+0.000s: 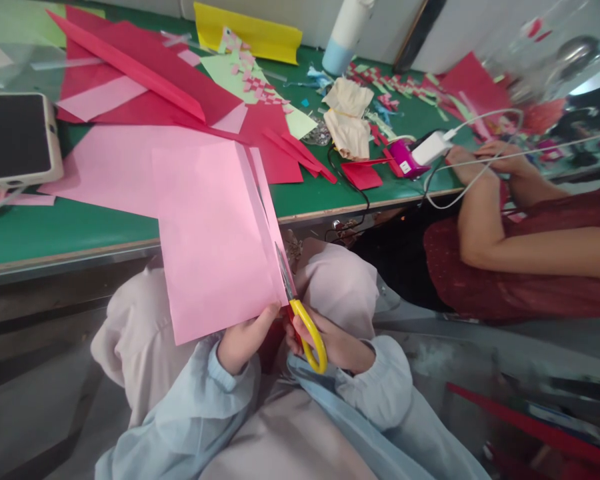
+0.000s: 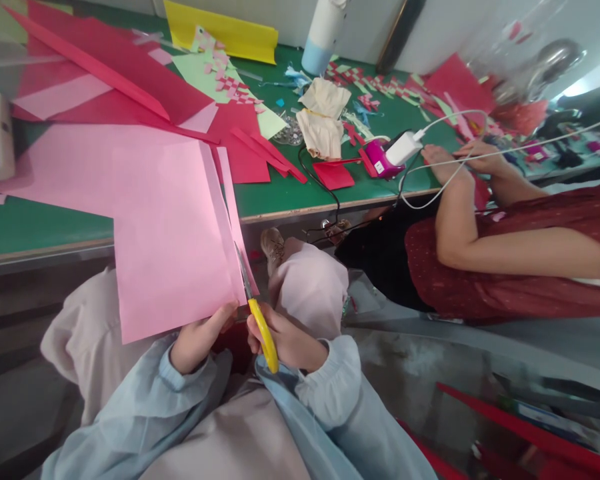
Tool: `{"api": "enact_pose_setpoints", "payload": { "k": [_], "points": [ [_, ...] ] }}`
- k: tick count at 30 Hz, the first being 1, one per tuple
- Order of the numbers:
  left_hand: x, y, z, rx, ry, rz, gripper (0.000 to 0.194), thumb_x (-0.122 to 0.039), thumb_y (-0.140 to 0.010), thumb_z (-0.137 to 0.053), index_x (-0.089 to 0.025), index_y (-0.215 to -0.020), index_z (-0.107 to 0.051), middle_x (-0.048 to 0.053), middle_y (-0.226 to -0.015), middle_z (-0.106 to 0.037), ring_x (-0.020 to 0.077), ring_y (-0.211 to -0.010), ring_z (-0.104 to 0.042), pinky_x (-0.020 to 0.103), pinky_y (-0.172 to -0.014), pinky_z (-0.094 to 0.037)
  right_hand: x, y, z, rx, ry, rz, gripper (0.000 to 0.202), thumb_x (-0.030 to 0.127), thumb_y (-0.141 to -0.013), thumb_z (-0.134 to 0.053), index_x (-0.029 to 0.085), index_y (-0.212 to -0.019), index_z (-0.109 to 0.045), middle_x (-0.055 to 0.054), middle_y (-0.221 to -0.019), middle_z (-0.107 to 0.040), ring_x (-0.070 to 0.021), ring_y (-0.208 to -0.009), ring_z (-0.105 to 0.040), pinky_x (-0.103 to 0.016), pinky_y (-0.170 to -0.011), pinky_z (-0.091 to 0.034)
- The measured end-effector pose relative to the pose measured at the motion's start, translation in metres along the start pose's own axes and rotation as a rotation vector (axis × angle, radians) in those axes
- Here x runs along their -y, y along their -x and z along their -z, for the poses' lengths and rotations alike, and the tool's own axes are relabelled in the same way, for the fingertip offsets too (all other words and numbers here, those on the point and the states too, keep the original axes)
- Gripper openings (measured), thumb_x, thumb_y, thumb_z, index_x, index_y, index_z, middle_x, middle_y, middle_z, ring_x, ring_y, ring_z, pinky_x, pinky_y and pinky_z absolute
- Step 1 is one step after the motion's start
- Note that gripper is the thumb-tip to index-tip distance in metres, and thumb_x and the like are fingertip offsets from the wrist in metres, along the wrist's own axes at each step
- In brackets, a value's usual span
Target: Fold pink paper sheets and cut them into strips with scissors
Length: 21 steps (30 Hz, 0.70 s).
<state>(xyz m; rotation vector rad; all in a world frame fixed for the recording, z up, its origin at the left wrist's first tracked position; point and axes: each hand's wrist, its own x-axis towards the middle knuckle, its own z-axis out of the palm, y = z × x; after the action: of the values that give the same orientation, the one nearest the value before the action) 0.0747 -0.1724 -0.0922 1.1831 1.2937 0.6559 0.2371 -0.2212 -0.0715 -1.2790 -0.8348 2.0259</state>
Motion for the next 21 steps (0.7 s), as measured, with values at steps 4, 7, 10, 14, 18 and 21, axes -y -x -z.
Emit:
{"api": "enact_pose_setpoints", "payload": {
  "k": [4, 7, 10, 14, 18, 21],
  "points": [
    [0.0040, 0.0001, -0.0002, -0.003, 0.008, -0.022, 0.033, -0.048, -0.076, -0.059, -0.024, -0.052, -0.058, 0.001, -0.052, -0.061, 0.0240, -0.080, -0.068, 0.037, -0.083, -0.054, 0.0016, 0.0000, -0.0013, -0.006, 0.025, 0.005, 0.049, 0.067, -0.079, -0.058, 0.022, -0.085, -0.040, 0.006, -0.063, -0.046, -0.0097, -0.059, -0.045, -0.027, -0.059, -0.035],
    [0.0056, -0.0001, -0.0002, -0.014, 0.020, -0.025, 0.033, -0.050, -0.075, -0.061, -0.023, -0.055, -0.061, 0.002, -0.057, -0.064, 0.0230, -0.079, -0.067, 0.036, -0.080, -0.055, -0.0004, -0.0011, -0.0001, 0.008, 0.063, 0.014, 0.048, 0.068, -0.082, -0.054, 0.022, -0.085, -0.041, 0.005, -0.064, -0.048, -0.0101, -0.058, -0.045, -0.027, -0.056, -0.034],
    [0.0042, 0.0000, -0.0001, 0.008, 0.022, -0.013, 0.034, -0.051, -0.076, -0.059, -0.023, -0.056, -0.061, 0.001, -0.056, -0.063, 0.0225, -0.079, -0.067, 0.036, -0.081, -0.054, -0.0023, -0.0022, 0.0004, 0.013, 0.057, 0.028, 0.047, 0.067, -0.082, -0.054, 0.022, -0.085, -0.040, 0.006, -0.064, -0.047, -0.0103, -0.058, -0.045, -0.027, -0.057, -0.034],
    [0.0003, 0.0011, -0.0004, 0.003, -0.004, 0.010, 0.037, -0.052, -0.074, -0.055, -0.024, -0.050, -0.053, 0.001, -0.050, -0.058, 0.0237, -0.077, -0.066, 0.039, -0.086, -0.052, -0.0029, -0.0028, -0.0001, 0.016, 0.058, 0.027, 0.046, 0.067, -0.083, -0.053, 0.022, -0.086, -0.040, 0.006, -0.063, -0.047, -0.0105, -0.057, -0.045, -0.028, -0.057, -0.035],
    [-0.0002, 0.0019, -0.0009, -0.024, -0.030, 0.021, 0.035, -0.052, -0.073, -0.054, -0.024, -0.052, -0.053, 0.000, -0.051, -0.057, 0.0240, -0.072, -0.065, 0.041, -0.086, -0.051, -0.0010, -0.0025, -0.0004, 0.020, 0.068, 0.025, 0.045, 0.065, -0.084, -0.053, 0.022, -0.086, -0.040, 0.006, -0.063, -0.048, -0.0106, -0.058, -0.046, -0.028, -0.058, -0.036],
    [-0.0004, 0.0014, -0.0011, -0.017, -0.026, 0.023, 0.034, -0.052, -0.073, -0.053, -0.024, -0.056, -0.058, 0.001, -0.053, -0.058, 0.0238, -0.071, -0.065, 0.041, -0.086, -0.050, 0.0014, -0.0028, -0.0009, 0.022, 0.064, 0.012, 0.046, 0.065, -0.083, -0.055, 0.022, -0.085, -0.039, 0.006, -0.062, -0.048, -0.0101, -0.058, -0.047, -0.027, -0.058, -0.036]
  ]
}}
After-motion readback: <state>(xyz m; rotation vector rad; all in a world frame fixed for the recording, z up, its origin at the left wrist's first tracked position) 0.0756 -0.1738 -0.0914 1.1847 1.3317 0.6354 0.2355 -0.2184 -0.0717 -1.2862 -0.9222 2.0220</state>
